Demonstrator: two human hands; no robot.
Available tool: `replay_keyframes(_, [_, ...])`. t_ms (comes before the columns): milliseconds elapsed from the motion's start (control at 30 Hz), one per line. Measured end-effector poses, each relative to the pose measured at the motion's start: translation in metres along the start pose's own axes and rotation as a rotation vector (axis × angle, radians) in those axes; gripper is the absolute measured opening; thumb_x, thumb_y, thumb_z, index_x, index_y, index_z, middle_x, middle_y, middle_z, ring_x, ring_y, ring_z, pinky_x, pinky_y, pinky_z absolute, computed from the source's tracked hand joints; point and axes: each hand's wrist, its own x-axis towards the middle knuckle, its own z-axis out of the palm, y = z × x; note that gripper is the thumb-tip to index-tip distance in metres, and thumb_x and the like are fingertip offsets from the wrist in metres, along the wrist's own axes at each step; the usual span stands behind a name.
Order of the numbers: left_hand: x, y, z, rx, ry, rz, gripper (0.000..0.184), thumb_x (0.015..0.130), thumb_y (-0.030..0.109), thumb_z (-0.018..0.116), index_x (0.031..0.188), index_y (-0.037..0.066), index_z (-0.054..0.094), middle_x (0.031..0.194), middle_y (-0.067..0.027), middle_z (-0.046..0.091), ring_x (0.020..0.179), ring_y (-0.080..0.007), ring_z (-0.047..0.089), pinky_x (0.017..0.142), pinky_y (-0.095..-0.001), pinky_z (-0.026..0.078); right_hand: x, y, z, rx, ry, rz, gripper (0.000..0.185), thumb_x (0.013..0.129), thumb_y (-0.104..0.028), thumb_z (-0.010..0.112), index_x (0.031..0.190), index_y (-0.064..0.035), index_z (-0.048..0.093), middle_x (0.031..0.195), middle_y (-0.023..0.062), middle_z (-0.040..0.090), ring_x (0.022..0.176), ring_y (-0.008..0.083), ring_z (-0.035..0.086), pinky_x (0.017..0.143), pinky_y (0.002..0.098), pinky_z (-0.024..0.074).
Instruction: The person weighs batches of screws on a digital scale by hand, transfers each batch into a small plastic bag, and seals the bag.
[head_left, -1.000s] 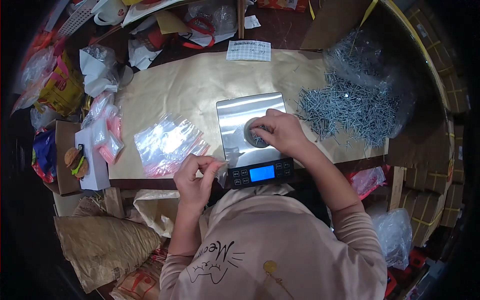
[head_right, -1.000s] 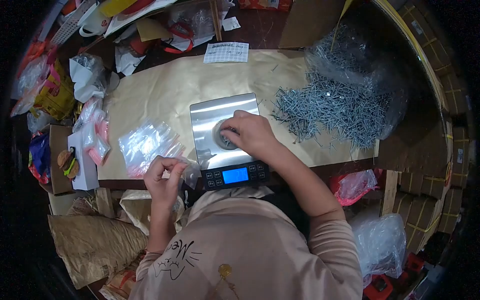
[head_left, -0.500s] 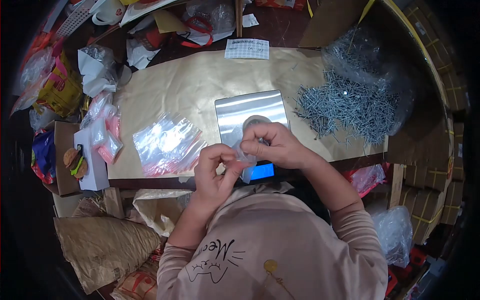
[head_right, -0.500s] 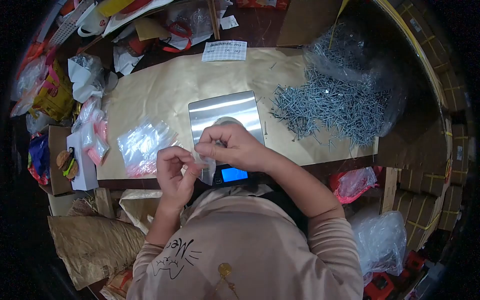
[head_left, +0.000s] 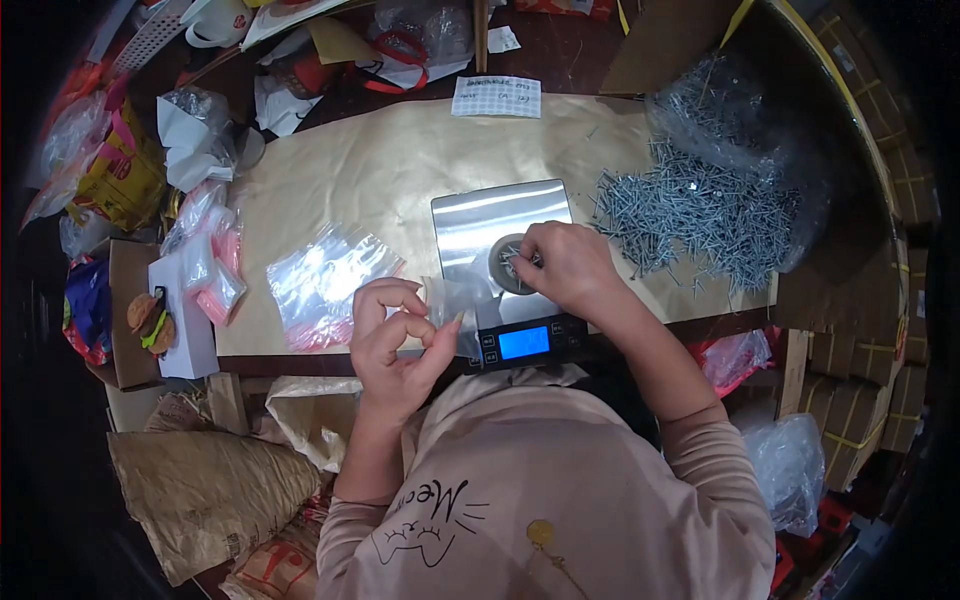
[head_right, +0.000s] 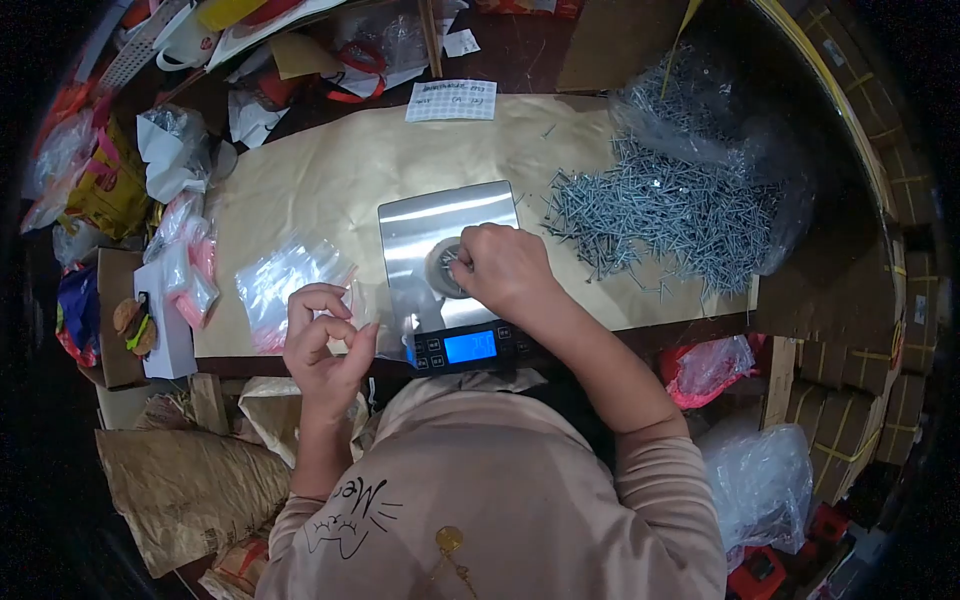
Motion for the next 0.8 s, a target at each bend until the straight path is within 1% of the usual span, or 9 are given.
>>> replay_keyframes(133, [0.0,-0.008,-0.009,0.036,-0.066,-0.028,0.02,0.068,0.003,0.076,0.069,0.005,0.056,0.107,-0.0142,0.059,0.113,-0.0351,0.054,0.091,-0.0398,0.041,0.001,0.002,-0.015,0.219,-0.087,0.026,0.021,0.08,-0.026,0.063,0.079,-0.0045,0.064,0.077,0.0105,0.066,0.069,0.0274,0.065,0.061,0.0378,0.0493])
replay_keyframes(233, [0.016,0.009,-0.012,0.15,-0.153,0.066,0.016,0.074,0.003,0.072,0.075,0.005,0.056,0.104,-0.0157,0.063,0.121,-0.0387,0.05,0.098,-0.0444,0.037,-0.002,0.025,-0.004,0.754,0.025,-0.044,0.018,0.082,-0.021,0.058,0.081,-0.0041,0.061,0.071,0.0042,0.062,0.056,0.0161,0.057,0.051,0.0281,0.0431])
replay_keyframes(333, [0.013,0.006,-0.014,0.169,-0.166,0.114,0.012,0.078,0.001,0.068,0.079,0.003,0.056,0.096,-0.0162,0.064,0.11,-0.0355,0.057,0.093,-0.0423,0.041,-0.002,0.048,-0.033,1.336,-0.223,0.178,0.013,0.085,-0.017,0.054,0.085,-0.0047,0.059,0.068,-0.0007,0.056,0.054,0.0059,0.047,0.048,0.0193,0.0336])
replay_keyframes(367, [0.01,0.002,-0.014,0.094,-0.166,0.05,0.011,0.078,0.0,0.067,0.08,0.002,0.056,0.093,-0.0159,0.063,0.104,-0.033,0.059,0.088,-0.0398,0.043,-0.001,0.052,-0.033,1.522,-0.211,0.071,0.011,0.086,-0.015,0.055,0.088,-0.0052,0.06,0.067,-0.0003,0.055,0.053,0.0041,0.045,0.047,0.0187,0.03])
replay_keyframes(467, [0.0,-0.003,-0.012,-0.061,-0.169,-0.112,0.01,0.08,-0.001,0.065,0.081,0.0,0.056,0.085,-0.0144,0.062,0.085,-0.0257,0.061,0.075,-0.0327,0.047,-0.003,0.044,-0.04,1.178,-0.205,0.137,0.01,0.087,-0.014,0.055,0.088,-0.0049,0.06,0.068,-0.0007,0.055,0.054,0.0056,0.047,0.049,0.019,0.0332])
replay_keyframes(533, [-0.003,0.0,-0.01,-0.066,-0.174,-0.186,0.009,0.081,-0.003,0.064,0.081,0.0,0.056,0.079,-0.0124,0.06,0.072,-0.0212,0.06,0.066,-0.0284,0.047,-0.003,0.033,-0.033,0.767,-0.167,-0.064,0.011,0.083,-0.014,0.062,0.089,-0.0052,0.062,0.071,0.0031,0.058,0.059,0.0128,0.053,0.054,0.0247,0.0407])
replay_keyframes(600, [-0.003,-0.001,-0.008,-0.062,-0.152,-0.139,0.009,0.081,-0.004,0.063,0.082,0.0,0.056,0.076,-0.0103,0.059,0.068,-0.0185,0.058,0.064,-0.0269,0.046,0.0,0.022,-0.034,0.36,-0.207,-0.234,0.01,0.082,-0.011,0.065,0.09,-0.006,0.063,0.071,0.0044,0.057,0.063,0.0133,0.055,0.056,0.0269,0.0422])
replay_keyframes(633, [-0.004,-0.001,-0.007,-0.059,-0.14,-0.115,0.009,0.081,-0.004,0.063,0.083,0.0,0.056,0.074,-0.0092,0.058,0.067,-0.0172,0.057,0.063,-0.0261,0.046,0.001,0.021,-0.026,0.25,-0.145,-0.316,0.014,0.078,-0.015,0.069,0.089,-0.0075,0.064,0.077,0.0092,0.062,0.07,0.0231,0.061,0.063,0.0345,0.0464])
replay_keyframes(800, [-0.007,-0.005,-0.011,-0.069,-0.091,-0.109,0.011,0.081,-0.005,0.063,0.086,0.001,0.056,0.076,-0.0086,0.059,0.067,-0.0181,0.057,0.063,-0.0256,0.045,0.007,0.012,-0.015,-0.051,-0.231,-0.27,0.018,0.076,-0.02,0.072,0.088,-0.0085,0.065,0.088,0.0116,0.065,0.083,0.0298,0.063,0.072,0.0398,0.0482])
